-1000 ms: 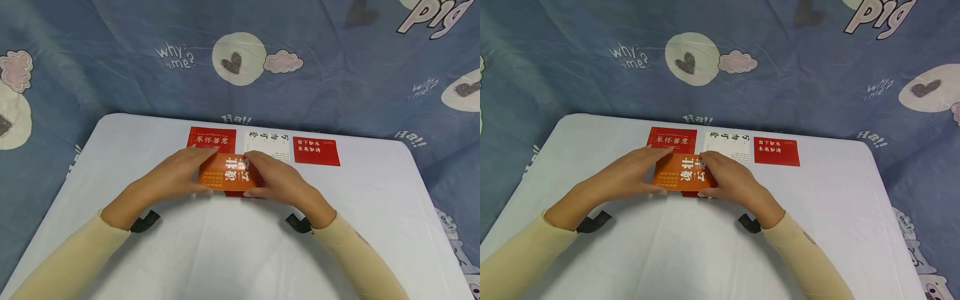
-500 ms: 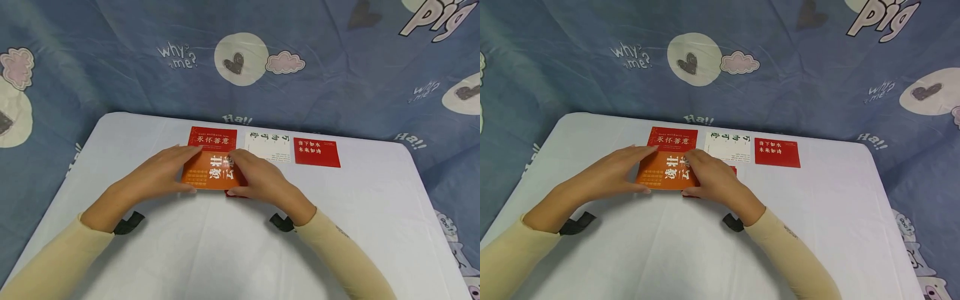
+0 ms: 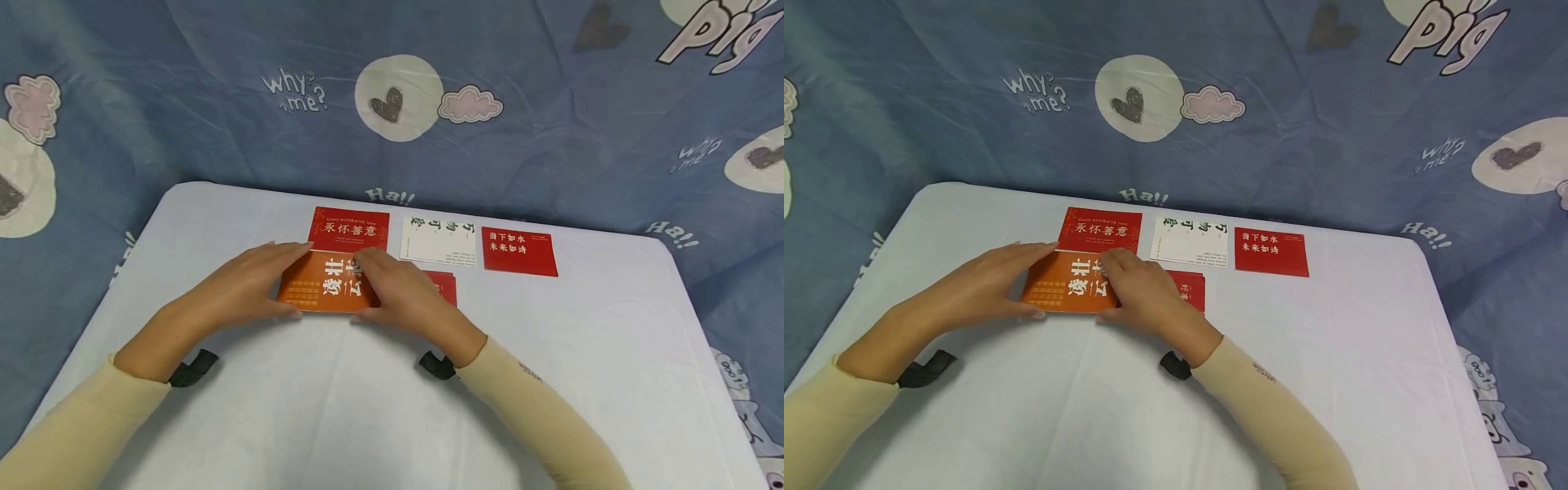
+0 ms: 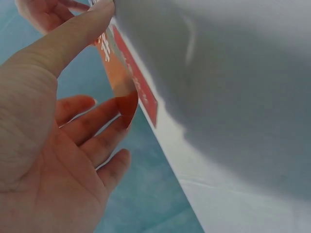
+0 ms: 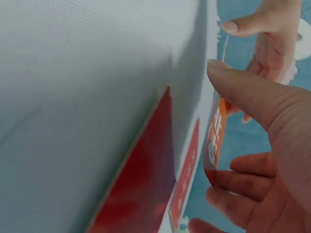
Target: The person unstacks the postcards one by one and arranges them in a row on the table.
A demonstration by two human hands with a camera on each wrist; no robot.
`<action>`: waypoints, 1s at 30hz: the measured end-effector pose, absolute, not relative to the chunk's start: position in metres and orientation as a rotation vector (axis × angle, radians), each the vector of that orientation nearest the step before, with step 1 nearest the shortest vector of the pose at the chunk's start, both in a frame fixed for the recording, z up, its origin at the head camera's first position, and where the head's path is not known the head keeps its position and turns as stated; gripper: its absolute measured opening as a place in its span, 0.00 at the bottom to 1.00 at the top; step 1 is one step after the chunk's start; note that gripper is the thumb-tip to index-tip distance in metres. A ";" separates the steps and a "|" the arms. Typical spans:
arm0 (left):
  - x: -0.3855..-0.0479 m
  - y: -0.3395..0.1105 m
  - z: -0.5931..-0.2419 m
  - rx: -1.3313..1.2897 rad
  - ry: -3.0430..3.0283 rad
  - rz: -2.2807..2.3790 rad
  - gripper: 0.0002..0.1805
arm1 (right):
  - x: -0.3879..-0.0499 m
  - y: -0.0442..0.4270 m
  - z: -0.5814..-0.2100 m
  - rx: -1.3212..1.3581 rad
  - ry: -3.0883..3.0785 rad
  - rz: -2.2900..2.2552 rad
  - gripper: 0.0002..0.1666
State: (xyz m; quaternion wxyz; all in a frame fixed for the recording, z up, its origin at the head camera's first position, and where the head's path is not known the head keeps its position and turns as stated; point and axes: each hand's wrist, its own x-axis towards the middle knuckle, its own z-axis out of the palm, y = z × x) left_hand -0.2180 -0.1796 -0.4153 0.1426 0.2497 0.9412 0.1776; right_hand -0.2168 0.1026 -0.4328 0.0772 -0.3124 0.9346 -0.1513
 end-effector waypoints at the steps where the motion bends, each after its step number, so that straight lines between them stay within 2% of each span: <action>1: -0.218 -0.181 -0.416 0.721 2.714 0.511 0.61 | -0.217 0.100 -0.434 -0.935 2.803 -0.441 0.58; 14: -0.227 -0.187 -0.432 0.734 2.699 0.558 0.59 | -0.223 0.088 -0.449 -0.902 2.815 -0.340 0.56; 30: -0.229 -0.177 -0.437 0.722 2.688 0.589 0.59 | -0.223 0.102 -0.455 -0.884 2.791 -0.446 0.54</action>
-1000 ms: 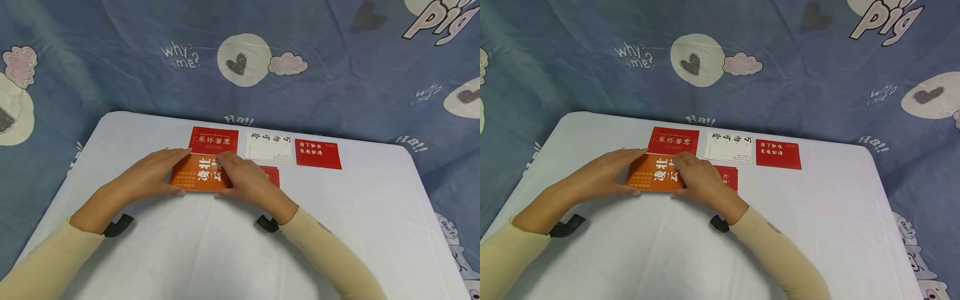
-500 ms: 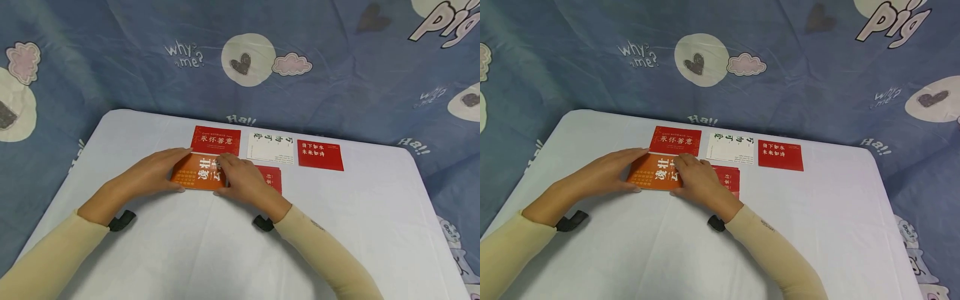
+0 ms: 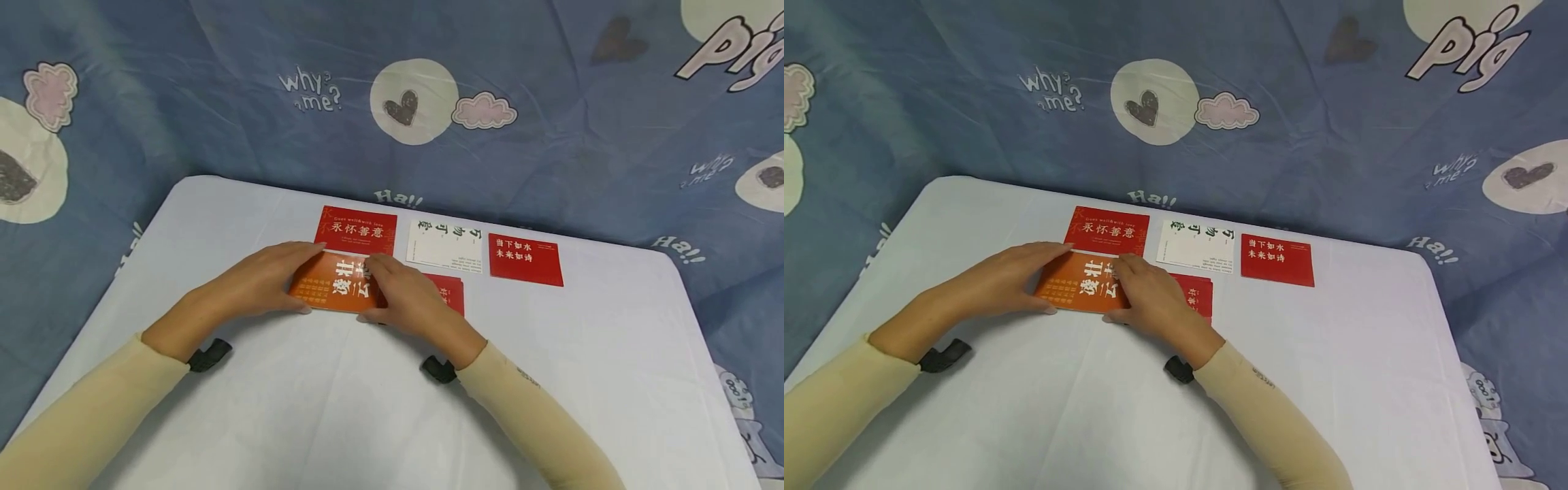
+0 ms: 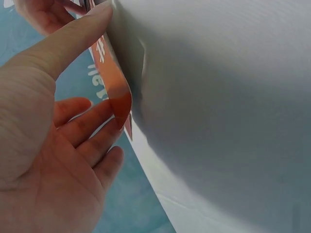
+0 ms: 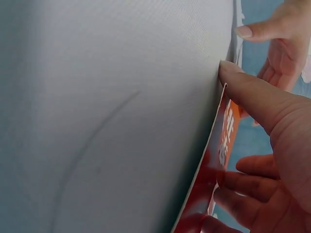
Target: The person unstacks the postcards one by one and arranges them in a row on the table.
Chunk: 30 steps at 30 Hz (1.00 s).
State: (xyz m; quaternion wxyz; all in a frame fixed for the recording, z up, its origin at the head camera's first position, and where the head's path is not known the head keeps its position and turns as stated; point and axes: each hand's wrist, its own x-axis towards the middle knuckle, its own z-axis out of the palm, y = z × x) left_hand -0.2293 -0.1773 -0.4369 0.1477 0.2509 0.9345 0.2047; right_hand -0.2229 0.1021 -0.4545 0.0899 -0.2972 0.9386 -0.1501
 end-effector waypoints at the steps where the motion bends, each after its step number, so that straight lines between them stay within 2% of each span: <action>1: -0.230 -0.177 -0.437 0.724 2.684 0.592 0.59 | -0.223 0.103 -0.455 -0.883 2.793 -0.449 0.54; 30: -0.232 -0.172 -0.443 0.717 2.649 0.596 0.58 | -0.221 0.110 -0.458 -0.890 2.798 -0.434 0.57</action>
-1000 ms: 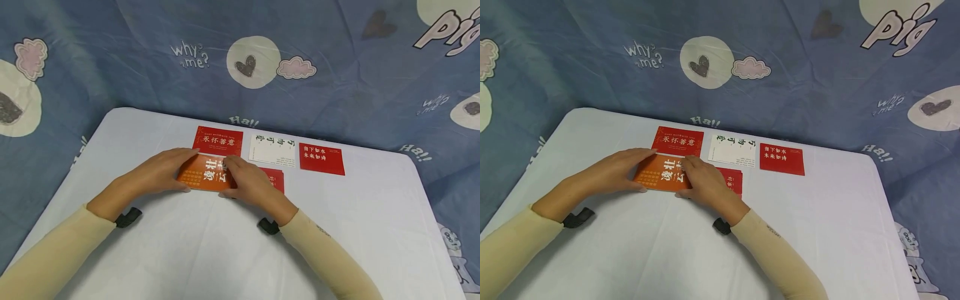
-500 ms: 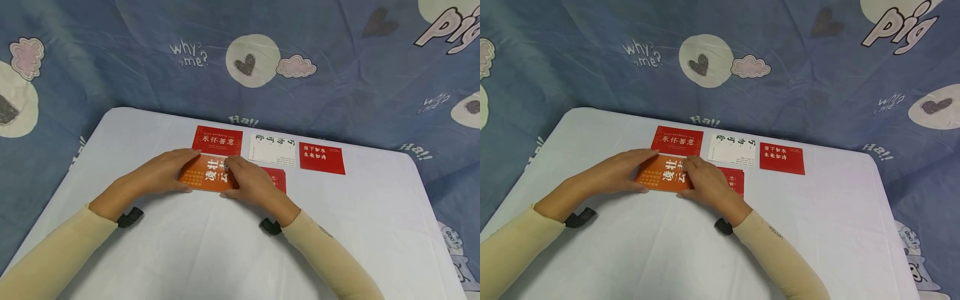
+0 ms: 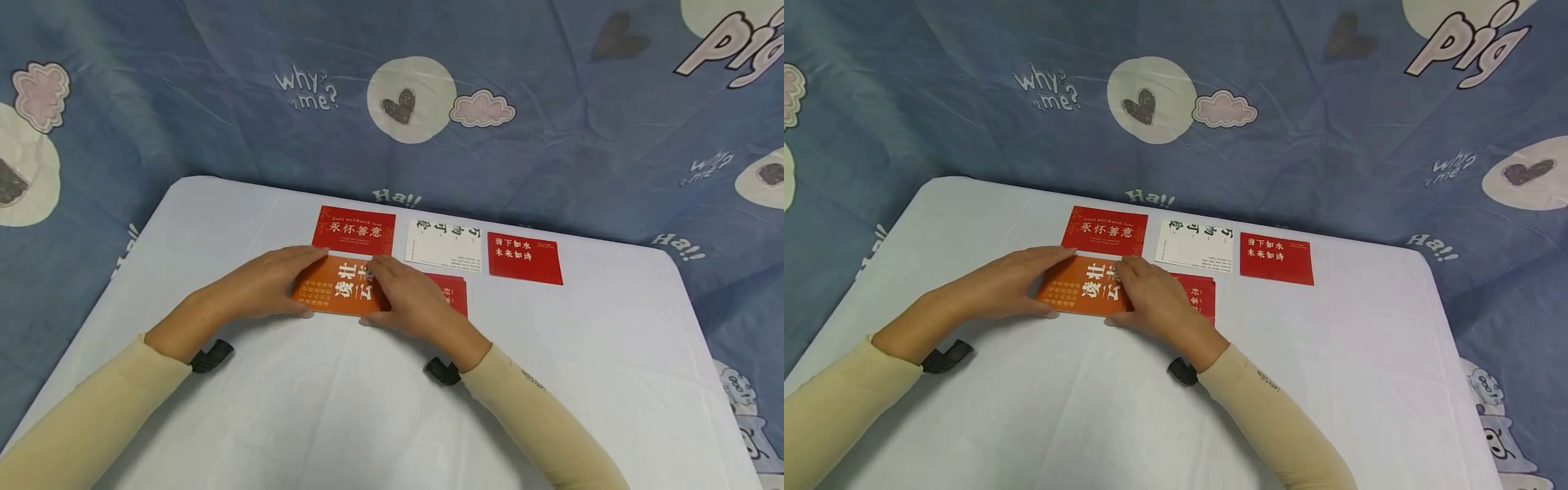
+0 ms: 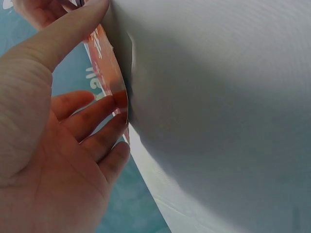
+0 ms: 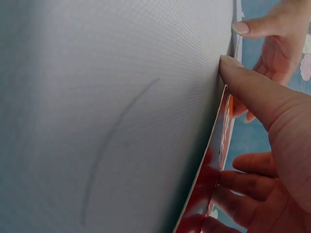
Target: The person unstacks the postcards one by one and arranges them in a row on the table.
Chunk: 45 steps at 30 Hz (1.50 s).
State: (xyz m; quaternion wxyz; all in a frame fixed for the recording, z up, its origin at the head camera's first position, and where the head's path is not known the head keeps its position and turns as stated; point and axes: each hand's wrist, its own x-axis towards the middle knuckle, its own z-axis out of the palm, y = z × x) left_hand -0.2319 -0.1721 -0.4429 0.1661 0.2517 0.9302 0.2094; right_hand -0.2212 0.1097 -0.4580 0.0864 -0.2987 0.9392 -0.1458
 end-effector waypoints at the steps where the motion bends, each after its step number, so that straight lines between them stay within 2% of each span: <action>1: -0.232 -0.172 -0.443 0.717 2.647 0.597 0.58 | -0.221 0.110 -0.458 -0.889 2.798 -0.432 0.57; 27: -0.229 -0.168 -0.438 0.721 2.685 0.557 0.60 | -0.216 0.120 -0.450 -0.847 2.795 -0.485 0.60; 45: -0.227 -0.111 -0.441 0.912 2.672 0.597 0.59 | -0.207 0.174 -0.439 -0.759 2.773 -0.471 0.66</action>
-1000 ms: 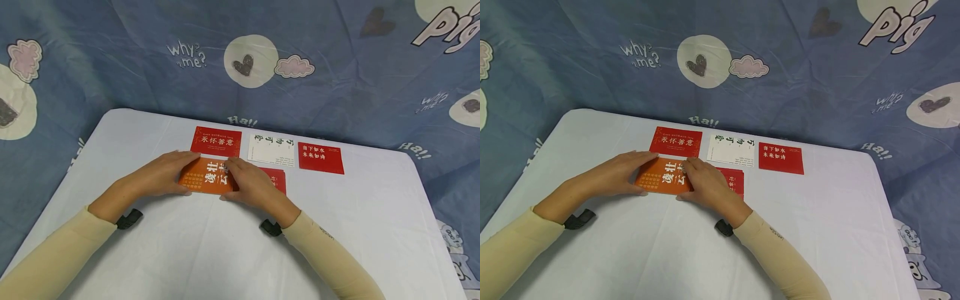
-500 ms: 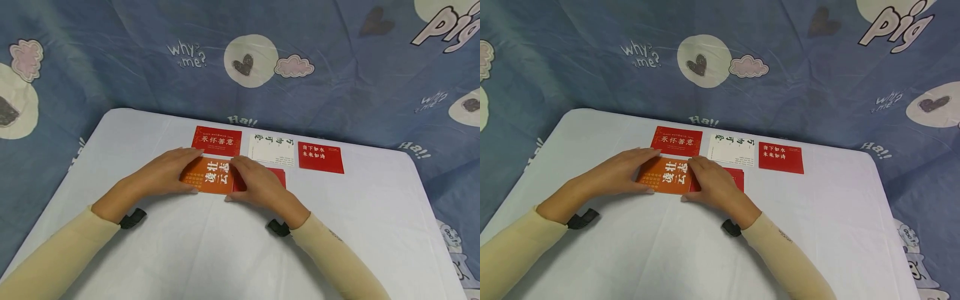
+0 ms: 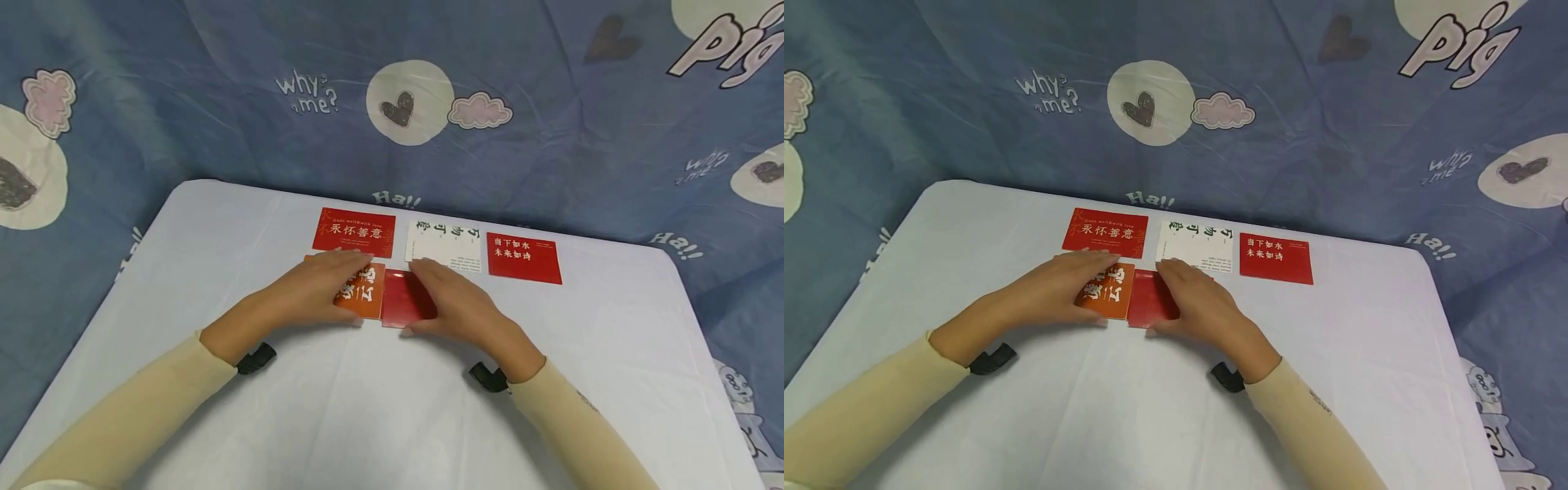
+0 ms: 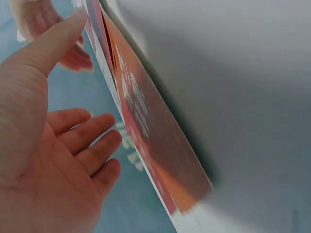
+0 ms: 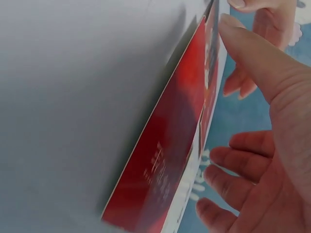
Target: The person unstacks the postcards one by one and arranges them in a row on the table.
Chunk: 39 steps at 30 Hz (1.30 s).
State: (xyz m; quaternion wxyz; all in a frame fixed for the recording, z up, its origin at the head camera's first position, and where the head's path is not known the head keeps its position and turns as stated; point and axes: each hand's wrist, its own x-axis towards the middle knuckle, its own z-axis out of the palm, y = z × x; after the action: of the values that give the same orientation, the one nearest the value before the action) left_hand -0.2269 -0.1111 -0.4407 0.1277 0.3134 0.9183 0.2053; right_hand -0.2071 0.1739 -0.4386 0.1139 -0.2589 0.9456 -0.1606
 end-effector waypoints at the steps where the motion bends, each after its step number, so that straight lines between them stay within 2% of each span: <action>1: -0.227 -0.108 -0.441 0.927 2.666 0.592 0.59 | -0.207 0.175 -0.439 -0.756 2.773 -0.466 0.66; 11: -0.223 -0.084 -0.441 1.030 2.637 0.455 0.58 | -0.203 0.186 -0.441 -0.741 2.768 -0.474 0.64; 29: -0.223 -0.056 -0.449 1.022 2.658 0.474 0.52 | -0.200 0.215 -0.442 -0.669 2.783 -0.484 0.59; 39: -0.223 -0.050 -0.451 1.015 2.680 0.445 0.53 | -0.198 0.221 -0.447 -0.706 2.801 -0.519 0.57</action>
State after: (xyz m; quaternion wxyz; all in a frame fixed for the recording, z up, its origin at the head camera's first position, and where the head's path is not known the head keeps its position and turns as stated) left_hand -0.2227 -0.0503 -0.4509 0.1208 0.3474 0.9174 0.1522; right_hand -0.1980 0.2206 -0.4467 0.1029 -0.2393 0.9493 -0.1758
